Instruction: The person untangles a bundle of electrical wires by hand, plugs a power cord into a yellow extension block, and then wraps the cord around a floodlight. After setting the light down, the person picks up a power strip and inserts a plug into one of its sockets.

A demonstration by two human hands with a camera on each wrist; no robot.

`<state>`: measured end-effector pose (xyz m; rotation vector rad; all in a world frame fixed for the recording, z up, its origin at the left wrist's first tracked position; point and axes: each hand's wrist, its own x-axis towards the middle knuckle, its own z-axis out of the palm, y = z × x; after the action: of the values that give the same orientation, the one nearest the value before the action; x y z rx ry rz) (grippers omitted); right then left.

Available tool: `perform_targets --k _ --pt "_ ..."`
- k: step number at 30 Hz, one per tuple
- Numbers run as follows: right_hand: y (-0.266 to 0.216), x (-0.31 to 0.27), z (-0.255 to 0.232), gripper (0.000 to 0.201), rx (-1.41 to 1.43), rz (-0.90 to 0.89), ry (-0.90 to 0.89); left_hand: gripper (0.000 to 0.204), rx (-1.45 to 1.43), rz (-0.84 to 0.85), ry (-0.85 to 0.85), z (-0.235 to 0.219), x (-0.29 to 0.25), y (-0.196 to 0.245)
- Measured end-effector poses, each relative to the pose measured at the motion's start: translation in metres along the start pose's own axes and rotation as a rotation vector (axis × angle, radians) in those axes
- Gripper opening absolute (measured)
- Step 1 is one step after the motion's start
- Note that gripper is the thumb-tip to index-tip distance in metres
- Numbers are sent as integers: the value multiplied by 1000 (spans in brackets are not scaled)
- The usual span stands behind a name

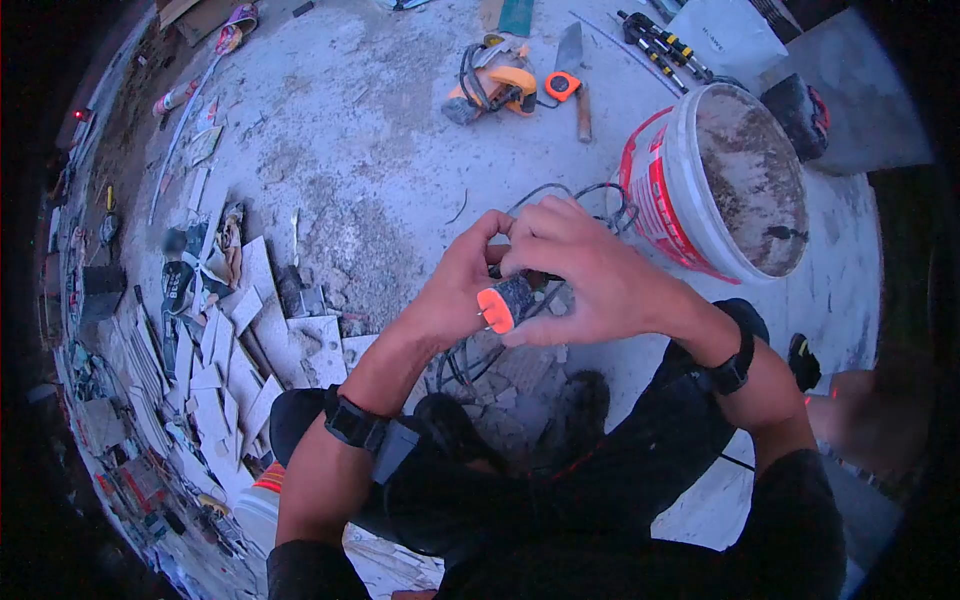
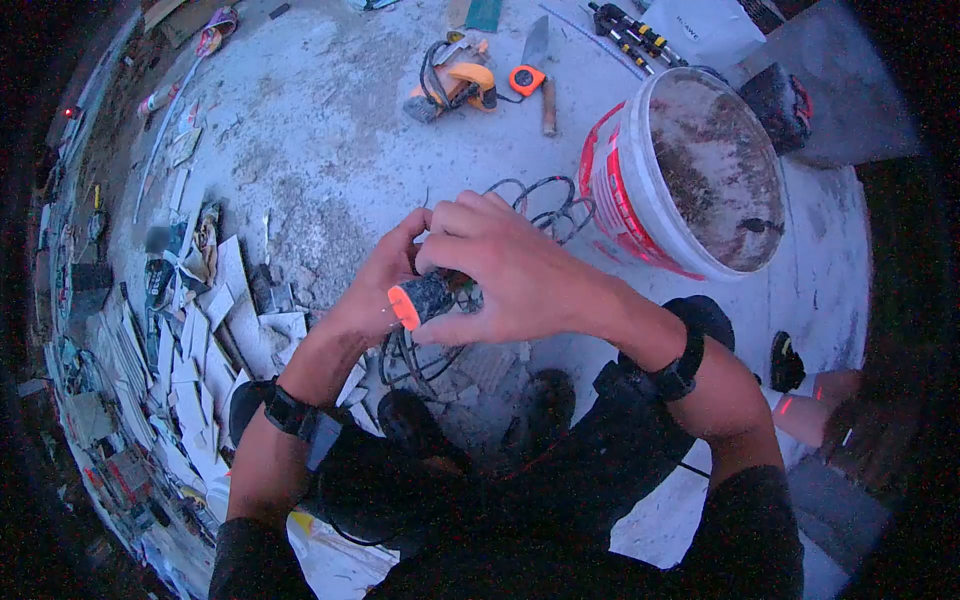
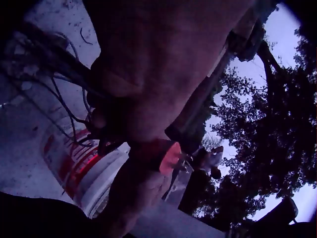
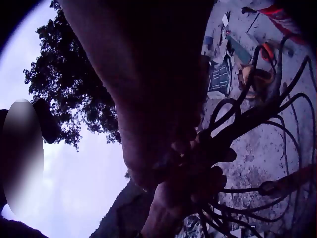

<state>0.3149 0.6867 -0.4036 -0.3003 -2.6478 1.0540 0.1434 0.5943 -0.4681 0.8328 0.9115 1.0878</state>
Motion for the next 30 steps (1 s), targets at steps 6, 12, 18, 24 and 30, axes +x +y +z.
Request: perform_targets --k 6,12,18,24,30 --pt "10 -5 -13 40 -320 -68 -93 35 35 -229 185 -1 -1 36" --pt "19 -9 -7 33 -359 -88 6 31 122 -199 117 -11 -2 49" --pt "25 -3 -18 47 -364 -98 86 31 145 -175 15 -11 -4 39" --pt "28 -4 -24 46 -24 -17 13 38 199 -268 -81 -10 -6 51" --pt "28 3 -35 29 218 278 -114 39 305 -304 -104 -21 -4 42"
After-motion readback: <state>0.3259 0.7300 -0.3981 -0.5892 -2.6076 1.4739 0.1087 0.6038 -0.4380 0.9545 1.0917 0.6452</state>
